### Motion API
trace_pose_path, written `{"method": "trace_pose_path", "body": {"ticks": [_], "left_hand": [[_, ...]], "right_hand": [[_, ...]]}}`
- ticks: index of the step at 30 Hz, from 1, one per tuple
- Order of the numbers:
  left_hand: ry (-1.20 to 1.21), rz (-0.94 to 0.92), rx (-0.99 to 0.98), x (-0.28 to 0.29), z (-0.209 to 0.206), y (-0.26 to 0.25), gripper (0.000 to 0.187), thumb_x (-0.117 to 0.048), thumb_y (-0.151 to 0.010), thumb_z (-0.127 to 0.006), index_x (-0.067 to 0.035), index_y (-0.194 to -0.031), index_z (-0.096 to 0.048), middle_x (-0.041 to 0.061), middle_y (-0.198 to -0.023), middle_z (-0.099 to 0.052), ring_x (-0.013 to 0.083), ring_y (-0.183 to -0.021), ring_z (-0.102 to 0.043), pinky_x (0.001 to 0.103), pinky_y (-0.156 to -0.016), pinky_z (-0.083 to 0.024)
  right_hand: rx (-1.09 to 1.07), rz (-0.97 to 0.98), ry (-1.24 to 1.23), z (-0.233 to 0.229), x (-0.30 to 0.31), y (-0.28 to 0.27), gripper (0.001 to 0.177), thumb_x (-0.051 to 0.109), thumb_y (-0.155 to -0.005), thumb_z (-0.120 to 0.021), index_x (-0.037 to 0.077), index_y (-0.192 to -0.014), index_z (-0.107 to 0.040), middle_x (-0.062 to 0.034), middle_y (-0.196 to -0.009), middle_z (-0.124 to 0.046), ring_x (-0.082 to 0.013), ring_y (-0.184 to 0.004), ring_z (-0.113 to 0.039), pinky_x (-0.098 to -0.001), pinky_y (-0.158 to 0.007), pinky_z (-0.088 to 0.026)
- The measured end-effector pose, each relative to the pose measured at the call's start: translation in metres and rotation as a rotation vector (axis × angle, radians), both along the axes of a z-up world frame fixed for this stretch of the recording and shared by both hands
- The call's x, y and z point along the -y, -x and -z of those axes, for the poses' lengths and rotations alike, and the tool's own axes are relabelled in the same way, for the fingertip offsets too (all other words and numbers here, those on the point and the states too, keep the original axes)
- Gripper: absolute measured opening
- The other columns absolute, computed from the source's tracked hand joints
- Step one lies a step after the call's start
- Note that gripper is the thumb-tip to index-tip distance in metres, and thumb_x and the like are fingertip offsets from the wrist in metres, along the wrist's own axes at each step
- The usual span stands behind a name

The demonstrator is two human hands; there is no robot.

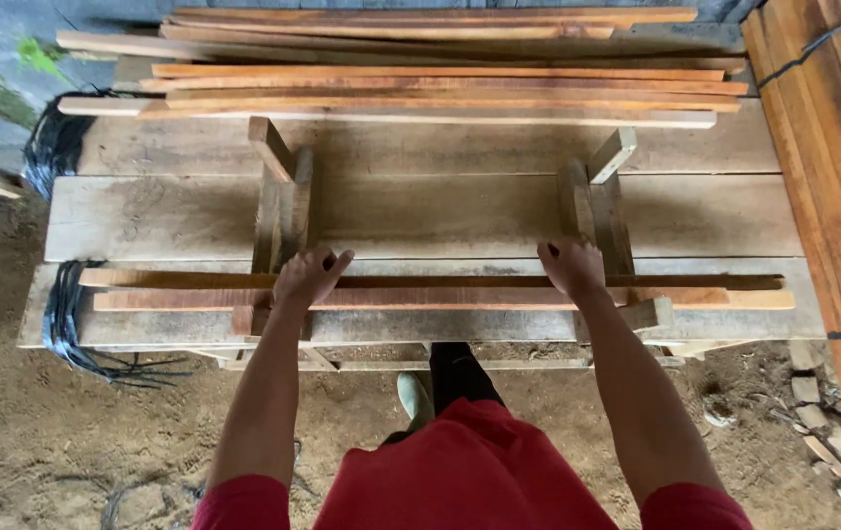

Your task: Arranging and sorting long wooden slats on a wooden workbench in a workshop.

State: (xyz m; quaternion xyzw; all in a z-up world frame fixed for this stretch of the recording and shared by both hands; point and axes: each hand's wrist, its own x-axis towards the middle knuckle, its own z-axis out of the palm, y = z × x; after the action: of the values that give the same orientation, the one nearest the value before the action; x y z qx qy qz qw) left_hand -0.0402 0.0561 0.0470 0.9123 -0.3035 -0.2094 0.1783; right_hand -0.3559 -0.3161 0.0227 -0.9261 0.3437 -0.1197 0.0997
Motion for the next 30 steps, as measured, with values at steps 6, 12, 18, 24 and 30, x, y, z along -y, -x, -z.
{"method": "trace_pose_path", "body": {"ticks": [6, 12, 18, 24, 30], "left_hand": [[-0.097, -0.022, -0.063, 0.004, 0.010, -0.005, 0.068, -0.078, -0.095, -0.045, -0.018, -0.111, -0.071, 0.016, -0.103, -0.074, 0.0380, -0.099, -0.073, 0.054, -0.088, -0.057], [-0.190, 0.021, -0.059, 0.007, 0.031, -0.015, 0.060, -0.075, -0.097, -0.044, -0.024, -0.118, -0.070, 0.011, -0.115, -0.074, 0.0341, -0.110, -0.072, 0.049, -0.094, -0.056], [-0.451, 0.327, -0.193, 0.018, -0.005, -0.011, 0.076, -0.069, -0.096, -0.025, -0.018, -0.129, -0.071, 0.013, -0.141, -0.067, 0.0371, -0.136, -0.057, 0.048, -0.115, -0.045], [-0.431, 0.343, -0.198, 0.020, 0.007, -0.012, 0.073, -0.064, -0.096, -0.028, -0.015, -0.128, -0.072, 0.015, -0.137, -0.068, 0.0381, -0.134, -0.059, 0.052, -0.113, -0.044], [-0.250, 0.139, -0.217, 0.011, 0.032, -0.017, 0.063, -0.074, -0.094, -0.043, -0.029, -0.127, -0.072, 0.006, -0.126, -0.073, 0.0323, -0.121, -0.068, 0.047, -0.102, -0.052]], "right_hand": [[-0.072, 0.046, -0.099, -0.012, -0.001, -0.003, 0.049, 0.048, -0.101, -0.058, 0.012, -0.071, -0.072, -0.0060, -0.056, -0.059, -0.0306, -0.056, -0.065, -0.0506, -0.066, -0.055], [-0.055, 0.041, -0.176, -0.006, 0.004, -0.006, 0.050, 0.037, -0.100, -0.060, 0.015, -0.055, -0.051, -0.0018, -0.046, -0.050, -0.0235, -0.043, -0.050, -0.0446, -0.056, -0.050], [-0.372, -0.008, -0.465, -0.003, 0.004, -0.010, 0.039, 0.043, -0.089, -0.059, 0.009, -0.079, -0.075, -0.0154, -0.082, -0.075, -0.0374, -0.088, -0.073, -0.0478, -0.082, -0.051], [-0.512, -0.117, -0.529, -0.075, -0.033, -0.021, 0.047, 0.036, -0.089, -0.057, 0.004, -0.112, -0.081, -0.0243, -0.116, -0.077, -0.0449, -0.118, -0.068, -0.0532, -0.104, -0.051], [-0.505, -0.117, -0.452, -0.010, 0.003, -0.023, 0.057, 0.064, -0.089, -0.057, 0.015, -0.102, -0.082, -0.0129, -0.101, -0.080, -0.0339, -0.103, -0.075, -0.0420, -0.089, -0.058]]}}
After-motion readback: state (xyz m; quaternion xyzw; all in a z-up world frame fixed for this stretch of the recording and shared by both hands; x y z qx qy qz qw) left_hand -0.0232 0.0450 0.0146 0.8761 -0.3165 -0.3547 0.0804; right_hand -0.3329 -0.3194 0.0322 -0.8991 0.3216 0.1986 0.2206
